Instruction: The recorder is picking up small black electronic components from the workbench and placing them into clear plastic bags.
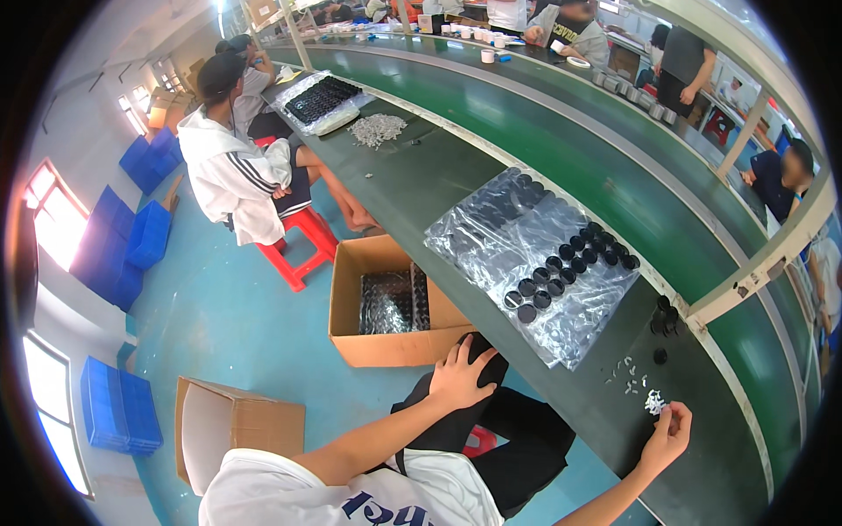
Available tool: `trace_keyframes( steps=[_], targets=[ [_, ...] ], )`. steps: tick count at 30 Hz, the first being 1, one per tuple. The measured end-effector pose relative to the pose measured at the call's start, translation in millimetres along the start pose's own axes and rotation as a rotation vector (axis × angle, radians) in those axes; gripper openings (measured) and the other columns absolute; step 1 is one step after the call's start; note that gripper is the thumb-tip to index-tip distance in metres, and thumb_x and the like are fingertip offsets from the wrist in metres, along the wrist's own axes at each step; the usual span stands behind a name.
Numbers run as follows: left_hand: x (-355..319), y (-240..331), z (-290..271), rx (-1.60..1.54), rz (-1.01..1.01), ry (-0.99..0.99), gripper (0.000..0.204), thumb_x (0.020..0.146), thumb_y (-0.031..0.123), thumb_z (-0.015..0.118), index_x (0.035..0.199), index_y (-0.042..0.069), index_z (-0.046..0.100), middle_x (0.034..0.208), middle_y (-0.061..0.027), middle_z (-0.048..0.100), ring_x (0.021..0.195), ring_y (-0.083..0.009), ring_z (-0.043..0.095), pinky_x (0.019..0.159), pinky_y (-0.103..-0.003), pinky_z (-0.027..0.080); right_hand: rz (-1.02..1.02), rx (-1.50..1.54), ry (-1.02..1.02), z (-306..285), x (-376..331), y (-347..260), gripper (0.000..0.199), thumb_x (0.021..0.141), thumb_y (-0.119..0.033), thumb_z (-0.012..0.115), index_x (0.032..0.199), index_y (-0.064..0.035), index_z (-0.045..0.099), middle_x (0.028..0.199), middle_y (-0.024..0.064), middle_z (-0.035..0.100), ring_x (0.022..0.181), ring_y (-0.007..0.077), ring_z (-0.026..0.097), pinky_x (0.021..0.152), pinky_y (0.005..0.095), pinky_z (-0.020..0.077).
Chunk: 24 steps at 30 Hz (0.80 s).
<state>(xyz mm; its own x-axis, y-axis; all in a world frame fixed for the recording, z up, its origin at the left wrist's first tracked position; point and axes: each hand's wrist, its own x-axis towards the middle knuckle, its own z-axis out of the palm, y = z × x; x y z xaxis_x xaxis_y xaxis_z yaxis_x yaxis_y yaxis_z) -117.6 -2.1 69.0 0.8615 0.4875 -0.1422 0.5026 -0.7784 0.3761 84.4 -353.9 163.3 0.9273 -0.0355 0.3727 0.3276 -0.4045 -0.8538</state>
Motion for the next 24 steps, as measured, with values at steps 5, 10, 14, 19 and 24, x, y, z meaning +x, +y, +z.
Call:
trace_keyframes(
  steps=[5, 10, 14, 19, 24],
  targets=[
    [1.0, -1.3, 3.0, -0.006, 0.009, 0.007, 0.086, 0.084, 0.051, 0.072, 0.158, 0.040, 0.031, 0.164, -0.0217, 0.025, 0.145, -0.0421, 0.036, 0.107, -0.061, 0.044, -0.001, 0.008, 0.006, -0.3, -0.1, -0.2, 0.010, 0.098, -0.007, 0.066, 0.107, -0.0037, 0.069, 0.088, -0.0034, 0.064, 0.071, 0.0033, 0.052, 0.063, 0.0202, 0.0417],
    [1.1, -1.2, 1.6, 0.021, 0.013, -0.009, 0.084, 0.086, 0.057, 0.069, 0.158, 0.038, 0.031, 0.163, -0.0222, 0.027, 0.146, -0.0416, 0.037, 0.108, -0.060, 0.043, 0.018, -0.003, -0.001, 0.8, -1.1, -3.6, 0.010, 0.098, -0.007, 0.067, 0.107, -0.0034, 0.071, 0.089, -0.0028, 0.066, 0.073, 0.0036, 0.054, 0.064, 0.0206, 0.0433],
    [0.5, 0.7, -0.3, 0.022, -0.006, -0.021, 0.084, 0.086, 0.056, 0.070, 0.158, 0.038, 0.032, 0.163, -0.0219, 0.026, 0.147, -0.0412, 0.035, 0.108, -0.060, 0.043, 0.019, 0.005, 0.015, 1.8, -2.7, -9.6, 0.008, 0.097, -0.005, 0.067, 0.104, -0.0020, 0.070, 0.086, -0.0021, 0.065, 0.071, 0.0040, 0.053, 0.063, 0.0207, 0.0430],
    [0.3, -0.1, 0.6, 0.019, 0.001, -0.013, 0.084, 0.086, 0.056, 0.071, 0.158, 0.037, 0.032, 0.163, -0.0219, 0.027, 0.147, -0.0415, 0.035, 0.108, -0.060, 0.043, 0.003, 0.005, 0.002, -0.3, -2.2, -4.1, 0.007, 0.096, -0.003, 0.066, 0.102, -0.0026, 0.070, 0.085, -0.0027, 0.064, 0.071, 0.0036, 0.054, 0.063, 0.0206, 0.0429],
    [-0.3, 0.6, 1.0, 0.024, 0.003, -0.001, 0.084, 0.085, 0.056, 0.071, 0.158, 0.037, 0.033, 0.163, -0.0221, 0.026, 0.146, -0.0419, 0.036, 0.107, -0.060, 0.044, 0.011, 0.015, -0.012, -0.7, -2.3, -5.1, 0.005, 0.096, -0.003, 0.065, 0.100, -0.0033, 0.069, 0.084, -0.0037, 0.063, 0.070, 0.0029, 0.052, 0.062, 0.0198, 0.0415]
  ],
)
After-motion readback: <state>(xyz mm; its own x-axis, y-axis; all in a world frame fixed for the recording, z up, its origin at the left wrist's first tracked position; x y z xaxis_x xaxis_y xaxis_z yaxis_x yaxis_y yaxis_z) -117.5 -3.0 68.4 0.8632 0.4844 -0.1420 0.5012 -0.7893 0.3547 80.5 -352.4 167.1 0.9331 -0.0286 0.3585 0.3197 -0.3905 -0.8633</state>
